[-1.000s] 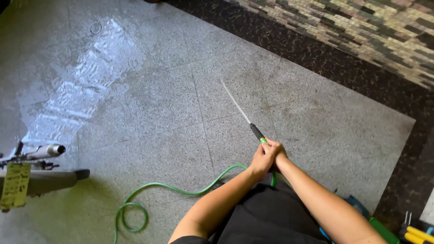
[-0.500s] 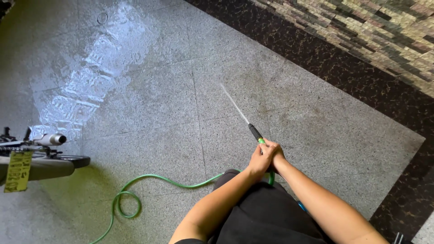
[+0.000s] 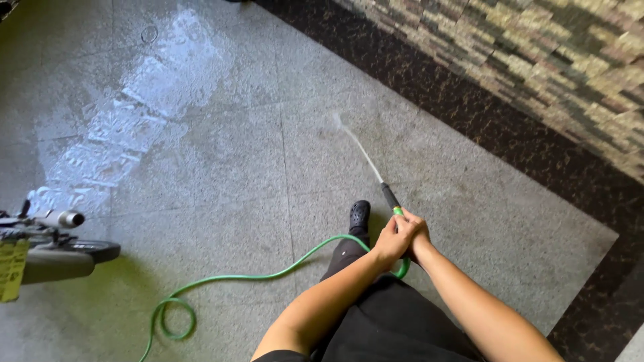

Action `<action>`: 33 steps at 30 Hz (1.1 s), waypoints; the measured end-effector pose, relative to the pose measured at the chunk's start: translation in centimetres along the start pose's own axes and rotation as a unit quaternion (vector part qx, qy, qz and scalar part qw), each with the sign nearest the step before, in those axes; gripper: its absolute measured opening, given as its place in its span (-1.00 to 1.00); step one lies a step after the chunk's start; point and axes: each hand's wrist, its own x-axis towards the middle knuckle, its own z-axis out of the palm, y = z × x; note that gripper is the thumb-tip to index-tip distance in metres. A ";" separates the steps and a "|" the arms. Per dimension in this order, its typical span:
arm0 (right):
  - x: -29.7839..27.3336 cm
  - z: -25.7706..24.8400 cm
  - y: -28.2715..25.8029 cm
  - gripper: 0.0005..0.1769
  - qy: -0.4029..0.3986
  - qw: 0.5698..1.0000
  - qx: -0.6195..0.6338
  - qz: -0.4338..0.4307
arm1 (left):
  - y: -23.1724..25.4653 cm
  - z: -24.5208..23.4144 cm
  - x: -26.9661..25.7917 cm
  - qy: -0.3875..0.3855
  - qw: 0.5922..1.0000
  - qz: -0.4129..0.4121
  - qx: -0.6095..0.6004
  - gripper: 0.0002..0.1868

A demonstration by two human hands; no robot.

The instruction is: Watering down the concrete floor of a garage area using a hose.

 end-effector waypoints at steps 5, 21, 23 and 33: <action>2.3 -0.6 -10.0 -0.61 0.059 0.997 -0.029 -0.035 | 6.2 1.7 5.3 -0.057 0.992 0.115 -0.016 -0.34; 20.1 3.8 -28.5 -0.48 -0.033 0.991 -0.062 -0.117 | 26.4 -0.5 18.3 0.064 0.982 0.178 -0.027 -0.10; 22.2 4.7 -31.1 -0.48 -0.057 0.990 -0.057 -0.115 | 28.8 -0.9 20.2 0.087 0.976 0.198 -0.026 -0.12; 33.4 6.9 -42.6 -0.45 -0.171 0.969 -0.104 -0.147 | 39.0 -0.6 30.4 0.183 0.960 0.210 -0.020 -0.11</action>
